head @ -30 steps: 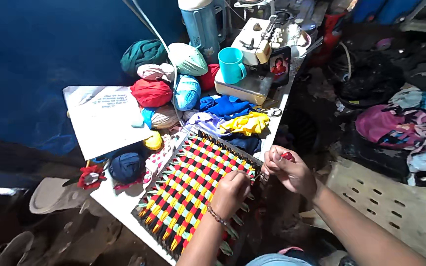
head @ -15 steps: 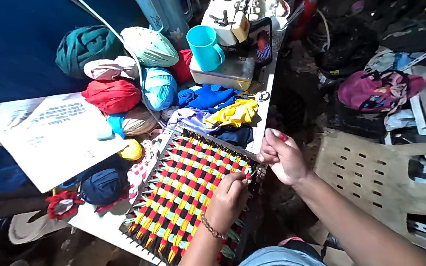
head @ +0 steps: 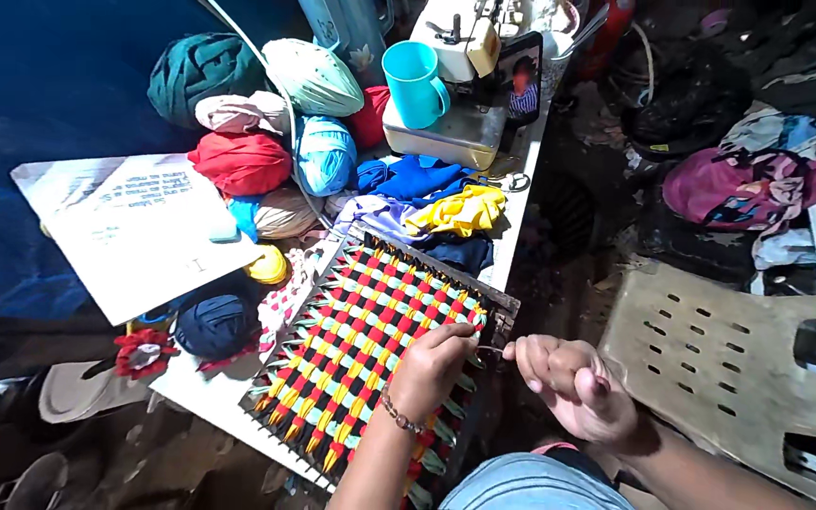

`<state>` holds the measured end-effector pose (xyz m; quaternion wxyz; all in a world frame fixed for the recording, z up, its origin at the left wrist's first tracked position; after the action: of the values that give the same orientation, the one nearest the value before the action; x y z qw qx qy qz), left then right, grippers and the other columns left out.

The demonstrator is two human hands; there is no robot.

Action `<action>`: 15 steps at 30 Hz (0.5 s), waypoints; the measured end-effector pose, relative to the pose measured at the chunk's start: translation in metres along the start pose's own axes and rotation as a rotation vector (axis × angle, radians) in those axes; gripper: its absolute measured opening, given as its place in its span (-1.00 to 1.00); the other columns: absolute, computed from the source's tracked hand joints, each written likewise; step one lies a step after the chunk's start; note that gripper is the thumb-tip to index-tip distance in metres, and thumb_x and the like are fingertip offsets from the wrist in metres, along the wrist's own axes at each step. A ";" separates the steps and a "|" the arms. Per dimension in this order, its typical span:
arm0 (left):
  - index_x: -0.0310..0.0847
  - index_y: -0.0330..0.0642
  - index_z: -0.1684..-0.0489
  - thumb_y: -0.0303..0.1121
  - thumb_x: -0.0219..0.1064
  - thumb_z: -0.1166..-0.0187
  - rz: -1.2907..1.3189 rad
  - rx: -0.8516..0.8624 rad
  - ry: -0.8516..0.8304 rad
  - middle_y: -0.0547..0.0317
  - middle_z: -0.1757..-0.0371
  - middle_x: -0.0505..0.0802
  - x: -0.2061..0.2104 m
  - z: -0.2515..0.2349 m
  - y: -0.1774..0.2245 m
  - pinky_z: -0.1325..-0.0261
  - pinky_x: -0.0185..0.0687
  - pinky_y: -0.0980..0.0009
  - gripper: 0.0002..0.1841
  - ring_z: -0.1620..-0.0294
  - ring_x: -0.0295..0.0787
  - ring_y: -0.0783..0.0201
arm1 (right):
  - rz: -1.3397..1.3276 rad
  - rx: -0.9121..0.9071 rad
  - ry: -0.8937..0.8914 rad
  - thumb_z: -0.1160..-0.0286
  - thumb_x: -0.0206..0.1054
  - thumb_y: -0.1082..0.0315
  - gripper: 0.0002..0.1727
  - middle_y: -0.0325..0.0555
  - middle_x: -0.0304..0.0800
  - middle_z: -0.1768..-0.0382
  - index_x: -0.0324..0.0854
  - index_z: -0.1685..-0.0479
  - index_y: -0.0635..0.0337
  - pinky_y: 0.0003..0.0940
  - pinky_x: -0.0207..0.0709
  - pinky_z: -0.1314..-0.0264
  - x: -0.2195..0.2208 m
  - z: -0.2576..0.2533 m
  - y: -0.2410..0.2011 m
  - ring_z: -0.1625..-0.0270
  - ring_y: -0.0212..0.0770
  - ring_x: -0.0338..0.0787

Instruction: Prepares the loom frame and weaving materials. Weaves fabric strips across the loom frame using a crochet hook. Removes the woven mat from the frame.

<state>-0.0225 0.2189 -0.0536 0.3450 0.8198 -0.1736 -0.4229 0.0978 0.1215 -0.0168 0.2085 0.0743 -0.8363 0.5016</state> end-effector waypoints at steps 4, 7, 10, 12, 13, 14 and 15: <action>0.82 -0.28 0.21 -0.56 0.25 -0.62 -0.007 0.007 -0.019 -0.10 -0.08 0.93 0.001 0.004 -0.001 -0.28 0.75 0.44 -0.82 -0.16 0.91 0.22 | 0.087 -0.016 -0.257 -0.80 0.10 -0.09 -0.41 -0.22 0.28 0.66 0.20 0.66 0.03 -0.26 0.51 -0.22 0.018 0.001 -0.001 0.45 -0.32 0.51; 0.79 -0.28 0.22 -0.57 0.24 -0.62 -0.032 0.025 -0.030 -0.11 -0.09 0.92 0.005 0.005 0.000 -0.27 0.75 0.45 -0.83 -0.15 0.91 0.20 | 0.134 -0.031 -0.398 -0.78 0.13 -0.08 -0.38 -0.18 0.20 0.69 0.12 0.70 0.04 -0.23 0.47 -0.10 0.026 0.003 0.001 0.51 -0.25 0.40; 0.77 -0.29 0.22 -0.58 0.23 -0.62 -0.050 0.037 -0.040 -0.13 -0.12 0.91 0.006 0.007 0.002 -0.26 0.75 0.44 -0.84 -0.16 0.91 0.19 | 0.119 -0.016 -0.429 -0.77 0.12 -0.09 -0.37 -0.19 0.17 0.71 0.10 0.72 0.03 -0.23 0.46 -0.07 0.024 0.005 0.006 0.52 -0.24 0.38; 0.77 -0.28 0.20 -0.58 0.23 -0.62 -0.059 0.033 -0.048 -0.12 -0.13 0.91 0.007 0.008 0.002 -0.26 0.76 0.44 -0.84 -0.16 0.91 0.19 | 0.092 0.001 -0.418 -0.78 0.11 -0.09 -0.37 -0.19 0.19 0.70 0.11 0.71 0.03 -0.24 0.46 -0.09 0.022 0.004 0.008 0.51 -0.26 0.40; 0.77 -0.28 0.20 -0.58 0.23 -0.62 -0.061 0.029 -0.051 -0.12 -0.13 0.91 0.007 0.008 0.002 -0.26 0.76 0.44 -0.84 -0.17 0.91 0.19 | 0.081 0.007 -0.404 -0.78 0.11 -0.09 -0.38 -0.20 0.21 0.69 0.13 0.71 0.03 -0.25 0.47 -0.11 0.020 0.003 0.009 0.50 -0.27 0.42; 0.77 -0.28 0.19 -0.58 0.23 -0.62 -0.064 0.028 -0.052 -0.12 -0.13 0.91 0.007 0.008 0.002 -0.25 0.76 0.44 -0.84 -0.16 0.91 0.19 | 0.071 0.011 -0.390 -0.79 0.11 -0.08 -0.39 -0.20 0.23 0.69 0.14 0.70 0.04 -0.26 0.47 -0.13 0.019 0.003 0.009 0.48 -0.28 0.44; 0.77 -0.28 0.19 -0.58 0.22 -0.62 -0.067 0.028 -0.053 -0.12 -0.13 0.91 0.007 0.008 0.003 -0.25 0.75 0.44 -0.84 -0.16 0.91 0.19 | 0.065 0.015 -0.375 -0.79 0.10 -0.08 -0.39 -0.21 0.24 0.69 0.16 0.70 0.04 -0.27 0.48 -0.14 0.018 0.003 0.009 0.48 -0.29 0.46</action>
<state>-0.0244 0.2094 -0.0586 0.3146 0.8183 -0.1610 -0.4533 0.0780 0.1251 -0.0181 0.0321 0.1411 -0.8588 0.4915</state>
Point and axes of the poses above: each hand's wrist, its own z-axis away from the middle knuckle, its own x-axis out of the palm, y = z × x, the point moved 9 cm from there along -z, towards the middle knuckle
